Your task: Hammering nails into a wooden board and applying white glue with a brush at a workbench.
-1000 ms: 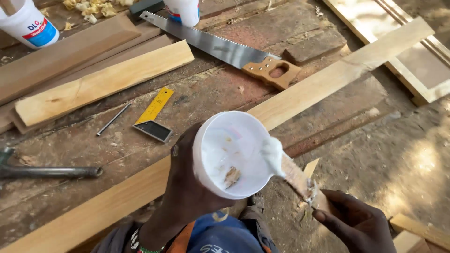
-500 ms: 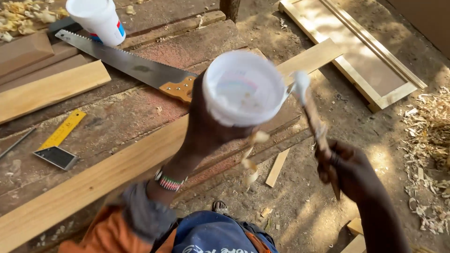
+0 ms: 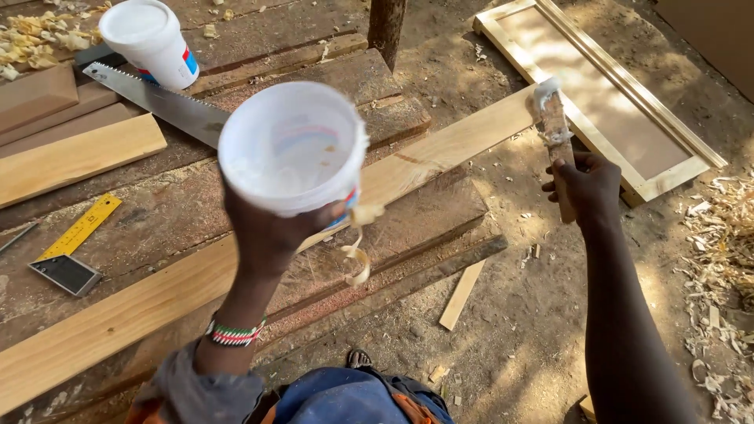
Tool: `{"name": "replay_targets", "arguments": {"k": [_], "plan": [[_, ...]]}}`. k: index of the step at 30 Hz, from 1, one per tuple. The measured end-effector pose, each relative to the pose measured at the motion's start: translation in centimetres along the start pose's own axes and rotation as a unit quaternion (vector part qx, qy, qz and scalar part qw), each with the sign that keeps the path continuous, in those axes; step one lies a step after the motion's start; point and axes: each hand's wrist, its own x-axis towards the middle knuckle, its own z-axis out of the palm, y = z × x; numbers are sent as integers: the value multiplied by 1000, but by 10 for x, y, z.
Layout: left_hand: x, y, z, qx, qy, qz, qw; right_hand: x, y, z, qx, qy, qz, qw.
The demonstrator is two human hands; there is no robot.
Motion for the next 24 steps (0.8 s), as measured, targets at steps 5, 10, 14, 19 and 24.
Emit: {"name": "replay_targets", "arguments": {"k": [5, 10, 14, 19, 24], "plan": [[-13, 6, -30, 65, 50, -26, 996, -38, -23, 1, -91, -24, 5, 996], [-26, 9, -47, 27, 51, -44, 997, -34, -6, -11, -174, -30, -71, 982], [-41, 5, -55, 28, 57, -54, 996, -3, -10, -19, -157, 5, -98, 983], [-57, 3, -65, 94, 74, -68, 990, 12, -15, -18, -179, -7, -64, 982], [-64, 4, -73, 81, 95, -80, 989, -34, -32, -10, -130, -99, -16, 986]]}}
